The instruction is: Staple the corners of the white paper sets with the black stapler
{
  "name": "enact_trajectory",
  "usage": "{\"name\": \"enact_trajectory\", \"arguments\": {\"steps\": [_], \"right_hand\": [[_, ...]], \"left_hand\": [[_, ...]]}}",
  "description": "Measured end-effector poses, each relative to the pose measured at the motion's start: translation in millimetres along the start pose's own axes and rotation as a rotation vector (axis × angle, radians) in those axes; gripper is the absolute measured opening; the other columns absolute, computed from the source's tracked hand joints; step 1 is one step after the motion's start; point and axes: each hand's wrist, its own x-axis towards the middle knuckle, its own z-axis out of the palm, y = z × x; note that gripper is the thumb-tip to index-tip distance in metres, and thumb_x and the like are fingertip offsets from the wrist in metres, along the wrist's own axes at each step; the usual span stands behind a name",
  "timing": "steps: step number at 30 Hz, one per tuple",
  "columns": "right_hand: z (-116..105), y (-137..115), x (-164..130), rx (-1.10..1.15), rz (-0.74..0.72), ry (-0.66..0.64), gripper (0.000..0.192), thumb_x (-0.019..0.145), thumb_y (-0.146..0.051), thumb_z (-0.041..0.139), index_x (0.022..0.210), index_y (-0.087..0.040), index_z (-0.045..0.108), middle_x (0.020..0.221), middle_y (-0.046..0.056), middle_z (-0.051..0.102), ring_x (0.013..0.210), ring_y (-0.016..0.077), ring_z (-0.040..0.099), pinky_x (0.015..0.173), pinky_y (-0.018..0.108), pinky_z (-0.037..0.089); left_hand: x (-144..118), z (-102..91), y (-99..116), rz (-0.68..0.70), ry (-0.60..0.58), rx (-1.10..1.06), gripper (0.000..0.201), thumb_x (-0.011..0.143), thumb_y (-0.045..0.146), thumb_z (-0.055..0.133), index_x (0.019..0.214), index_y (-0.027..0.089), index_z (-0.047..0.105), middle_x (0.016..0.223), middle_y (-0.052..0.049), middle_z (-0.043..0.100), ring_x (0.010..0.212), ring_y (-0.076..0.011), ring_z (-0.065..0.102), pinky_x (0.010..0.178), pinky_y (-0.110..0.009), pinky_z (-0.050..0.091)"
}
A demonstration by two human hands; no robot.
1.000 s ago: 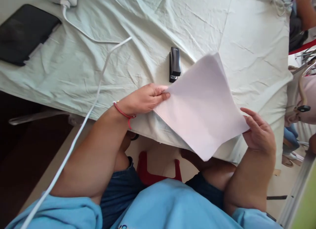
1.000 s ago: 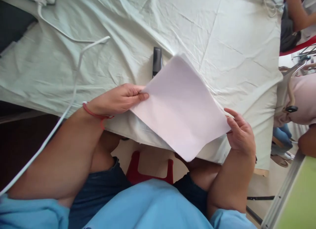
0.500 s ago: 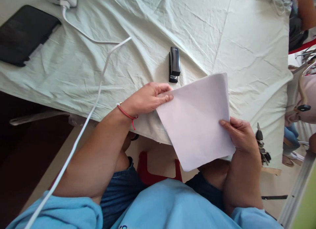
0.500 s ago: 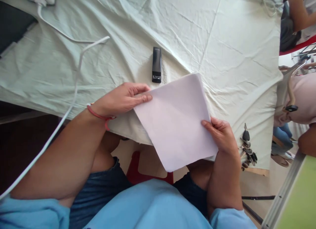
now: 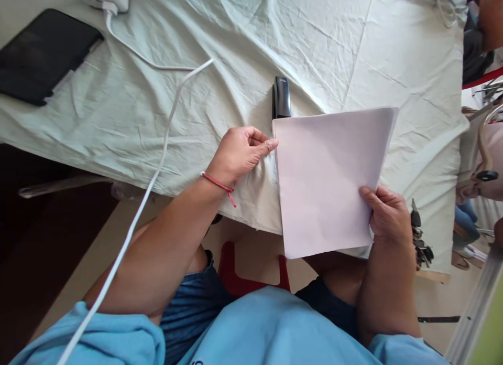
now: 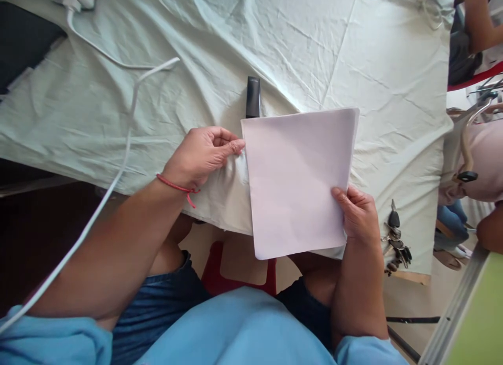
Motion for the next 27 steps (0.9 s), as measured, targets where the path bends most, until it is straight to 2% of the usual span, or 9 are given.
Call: {"name": "enact_trajectory", "arguments": {"steps": [4, 9, 12, 16, 20, 23, 27], "right_hand": [[1.2, 0.5, -0.8, 0.015, 0.020, -0.014, 0.030, 0.074, -0.040, 0.097, 0.096, -0.024, 0.086, 0.086, 0.002, 0.081, 0.069, 0.0169, 0.073, 0.064, 0.028, 0.062], [4.3, -1.0, -2.9, -0.020, 0.101, -0.051, 0.031, 0.072, -0.044, 0.097, 0.094, -0.024, 0.086, 0.082, 0.002, 0.080, 0.064, 0.0176, 0.072, 0.059, 0.029, 0.062], [5.2, -2.0, -3.4, -0.042, 0.112, -0.049, 0.032, 0.077, -0.048, 0.094, 0.097, -0.025, 0.084, 0.082, 0.001, 0.080, 0.059, 0.0162, 0.068, 0.054, 0.027, 0.058], [5.9, -2.2, -2.5, -0.067, 0.068, -0.041, 0.029, 0.081, -0.050, 0.091, 0.094, -0.026, 0.082, 0.083, 0.000, 0.078, 0.062, 0.0145, 0.067, 0.054, 0.024, 0.055], [4.6, -3.0, -1.5, -0.059, 0.075, -0.059, 0.027, 0.081, -0.048, 0.091, 0.087, -0.024, 0.080, 0.078, -0.001, 0.075, 0.063, 0.0111, 0.062, 0.056, 0.019, 0.053], [2.1, -4.1, -1.0, -0.034, 0.091, -0.072, 0.026, 0.079, -0.045, 0.093, 0.087, -0.024, 0.080, 0.078, -0.001, 0.074, 0.064, 0.0093, 0.061, 0.058, 0.017, 0.053], [-0.7, -5.2, -0.4, -0.003, 0.141, -0.049, 0.028, 0.075, -0.044, 0.096, 0.087, -0.023, 0.081, 0.080, -0.001, 0.076, 0.065, 0.0090, 0.063, 0.059, 0.016, 0.054]], "left_hand": [[-1.5, 2.2, 1.0, 0.002, -0.022, 0.010, 0.028, 0.080, 0.041, 0.088, 0.075, 0.018, 0.074, 0.070, -0.002, 0.073, 0.060, -0.0133, 0.059, 0.058, -0.028, 0.045], [-8.1, 3.6, 10.6, -0.032, 0.014, 0.048, 0.034, 0.086, 0.032, 0.077, 0.059, 0.020, 0.060, 0.049, 0.005, 0.049, 0.044, -0.0093, 0.043, 0.048, -0.027, 0.031], [-9.9, 3.5, 13.8, -0.031, -0.034, 0.036, 0.034, 0.088, 0.030, 0.075, 0.059, 0.020, 0.059, 0.047, 0.005, 0.051, 0.041, -0.0093, 0.044, 0.047, -0.027, 0.031], [-9.2, 5.4, 14.8, -0.046, -0.076, -0.002, 0.034, 0.090, 0.022, 0.073, 0.060, 0.019, 0.059, 0.047, 0.005, 0.052, 0.041, -0.0079, 0.046, 0.048, -0.025, 0.031], [-8.4, 10.6, 20.4, -0.158, -0.065, -0.088, 0.040, 0.096, 0.006, 0.063, 0.058, 0.016, 0.055, 0.049, 0.005, 0.052, 0.041, -0.0059, 0.052, 0.048, -0.020, 0.031], [-8.6, 13.6, 27.6, -0.271, -0.037, -0.159, 0.044, 0.101, 0.002, 0.053, 0.059, 0.015, 0.054, 0.050, 0.004, 0.052, 0.043, -0.0051, 0.055, 0.044, -0.017, 0.028], [-8.6, 13.1, 34.4, -0.358, -0.123, -0.284, 0.044, 0.100, -0.004, 0.047, 0.061, 0.014, 0.057, 0.053, 0.000, 0.057, 0.044, -0.0039, 0.055, 0.041, -0.014, 0.026]]}}
